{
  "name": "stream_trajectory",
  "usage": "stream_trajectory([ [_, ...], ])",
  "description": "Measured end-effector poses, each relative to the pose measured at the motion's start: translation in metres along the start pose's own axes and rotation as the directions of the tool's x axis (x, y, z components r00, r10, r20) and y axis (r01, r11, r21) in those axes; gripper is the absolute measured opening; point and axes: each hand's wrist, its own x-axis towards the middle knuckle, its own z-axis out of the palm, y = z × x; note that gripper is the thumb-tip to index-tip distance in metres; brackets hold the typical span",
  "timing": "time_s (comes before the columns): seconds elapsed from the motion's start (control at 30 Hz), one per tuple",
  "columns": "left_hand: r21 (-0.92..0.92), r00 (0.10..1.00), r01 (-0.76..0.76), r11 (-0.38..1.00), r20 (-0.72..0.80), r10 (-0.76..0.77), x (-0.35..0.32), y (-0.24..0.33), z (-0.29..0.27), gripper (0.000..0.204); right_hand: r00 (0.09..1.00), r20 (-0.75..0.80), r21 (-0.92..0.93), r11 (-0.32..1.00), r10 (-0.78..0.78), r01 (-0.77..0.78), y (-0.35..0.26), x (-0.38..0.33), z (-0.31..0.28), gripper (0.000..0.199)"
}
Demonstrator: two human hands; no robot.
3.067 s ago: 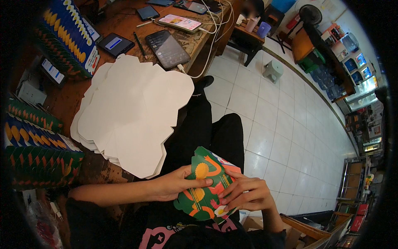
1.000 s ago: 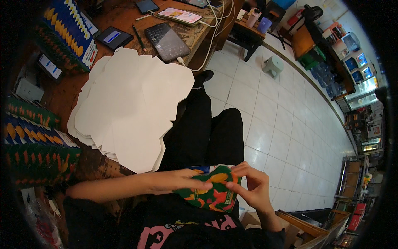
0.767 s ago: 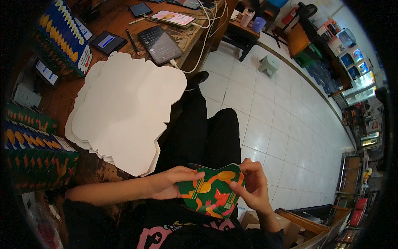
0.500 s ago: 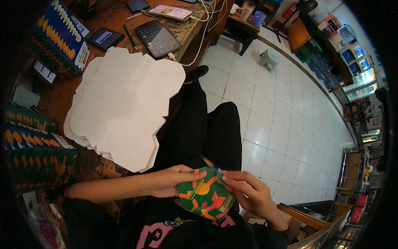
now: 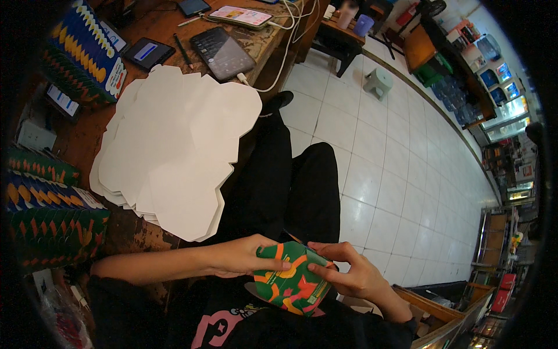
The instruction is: The person sits on the floor and repeatedly folds flat, colorful paper sheets into small boxes. They insert each finished box into a growing stack on the table. The person handles the paper by hand, folding edges and tucking flaps to form the box shape.
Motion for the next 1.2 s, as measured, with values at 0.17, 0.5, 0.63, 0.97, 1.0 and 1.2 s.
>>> stream_trajectory([
  [0.17, 0.006, 0.999, 0.038, 0.999, -0.003, -0.038, -0.002, 0.001, 0.005, 0.035, 0.996, 0.006, 0.211, 0.973, 0.094, -0.093, -0.011, 0.0, -0.007, 0.048],
  [0.5, 0.237, 0.996, -0.045, 0.971, 0.084, 0.025, -0.006, 0.009, 0.005, 0.038, 0.993, 0.113, 0.055, 0.998, -0.023, 0.016, -0.004, -0.003, -0.014, 0.047],
  [0.63, 0.106, 0.994, -0.015, 0.994, 0.106, 0.004, -0.008, 0.007, 0.008, 0.04, 0.996, 0.083, 0.217, 0.976, -0.017, -0.002, -0.008, -0.001, -0.02, 0.046],
  [0.97, 0.325, 0.978, -0.044, 0.945, 0.208, -0.026, -0.006, 0.006, 0.011, 0.046, 0.923, 0.32, 0.823, 0.419, 0.216, -0.383, 0.003, 0.017, -0.018, 0.051],
  [1.0, 0.331, 0.978, -0.051, 0.942, 0.207, -0.019, -0.007, 0.006, 0.01, 0.046, 0.9, 0.368, 0.771, 0.464, 0.233, -0.435, 0.005, 0.019, -0.017, 0.057],
  [1.2, 0.499, 0.955, -0.239, 0.833, 0.275, 0.109, -0.013, 0.017, 0.017, 0.047, 0.879, 0.417, 0.716, 0.513, 0.229, -0.473, 0.004, 0.021, -0.018, 0.088],
])
